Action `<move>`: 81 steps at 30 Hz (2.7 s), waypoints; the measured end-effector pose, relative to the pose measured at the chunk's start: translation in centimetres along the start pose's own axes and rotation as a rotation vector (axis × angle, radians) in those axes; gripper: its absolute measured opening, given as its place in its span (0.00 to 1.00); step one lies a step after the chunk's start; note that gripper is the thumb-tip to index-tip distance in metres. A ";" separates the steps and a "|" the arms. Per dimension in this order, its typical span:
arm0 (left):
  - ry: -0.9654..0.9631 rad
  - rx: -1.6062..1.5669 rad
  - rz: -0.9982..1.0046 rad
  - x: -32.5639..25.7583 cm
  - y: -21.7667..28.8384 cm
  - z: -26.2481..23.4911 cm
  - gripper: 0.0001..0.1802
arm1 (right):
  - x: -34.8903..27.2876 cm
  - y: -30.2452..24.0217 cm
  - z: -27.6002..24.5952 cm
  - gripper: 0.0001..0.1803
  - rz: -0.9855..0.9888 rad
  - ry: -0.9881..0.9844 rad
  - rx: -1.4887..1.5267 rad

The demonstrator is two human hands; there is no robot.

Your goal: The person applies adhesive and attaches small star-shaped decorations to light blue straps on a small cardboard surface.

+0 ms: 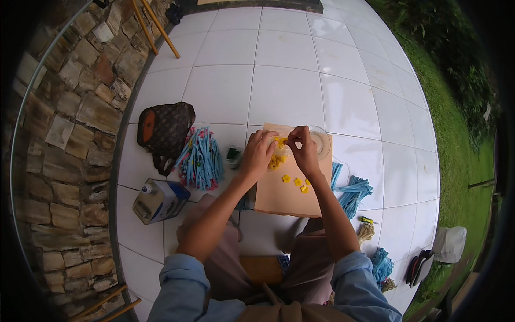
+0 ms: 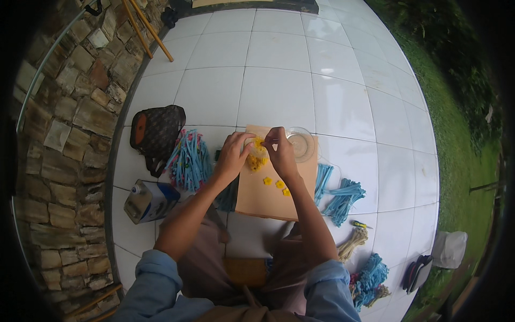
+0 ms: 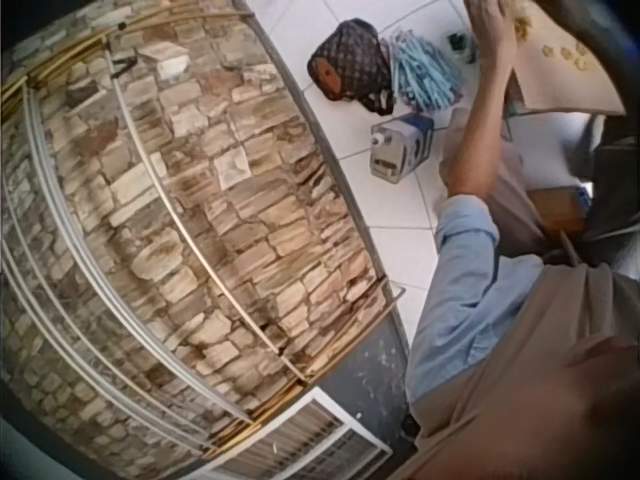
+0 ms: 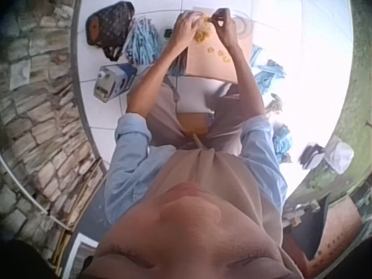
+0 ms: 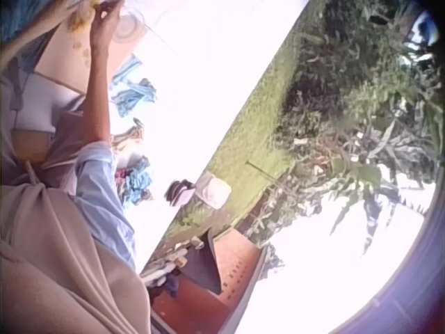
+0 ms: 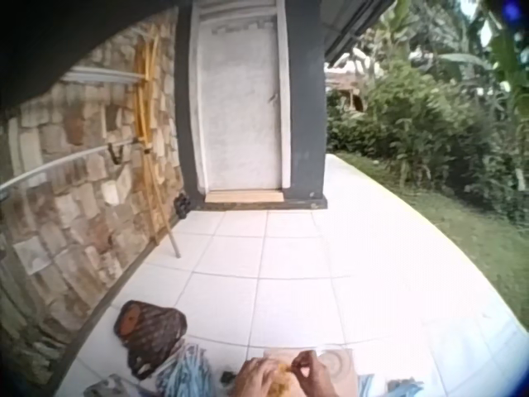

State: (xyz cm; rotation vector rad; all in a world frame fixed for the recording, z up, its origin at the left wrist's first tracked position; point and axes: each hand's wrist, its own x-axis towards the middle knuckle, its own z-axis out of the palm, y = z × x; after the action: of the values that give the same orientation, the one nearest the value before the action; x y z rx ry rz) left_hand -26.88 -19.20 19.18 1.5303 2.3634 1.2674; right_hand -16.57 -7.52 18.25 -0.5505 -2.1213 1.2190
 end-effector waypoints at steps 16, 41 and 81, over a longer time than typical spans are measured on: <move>-0.118 -1.075 -0.535 1.1 1.6 -1.0 0.13 | -0.5 -5.5 -0.9 0.16 0.011 0.119 0.233; 0.052 0.200 -0.064 1.4 -0.5 5.1 0.06 | -7.2 3.1 -3.5 0.21 0.030 -0.372 -0.613; -0.123 -0.450 -0.777 -6.4 -23.0 6.5 0.24 | 0.7 6.5 19.3 0.42 0.483 -0.312 -0.440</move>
State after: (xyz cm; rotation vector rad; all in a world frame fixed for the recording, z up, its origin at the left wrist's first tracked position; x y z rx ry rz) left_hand -37.67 -24.29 -2.50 0.4617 2.0468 1.2954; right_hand -30.18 -15.75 5.43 -1.1872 -2.6431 1.1346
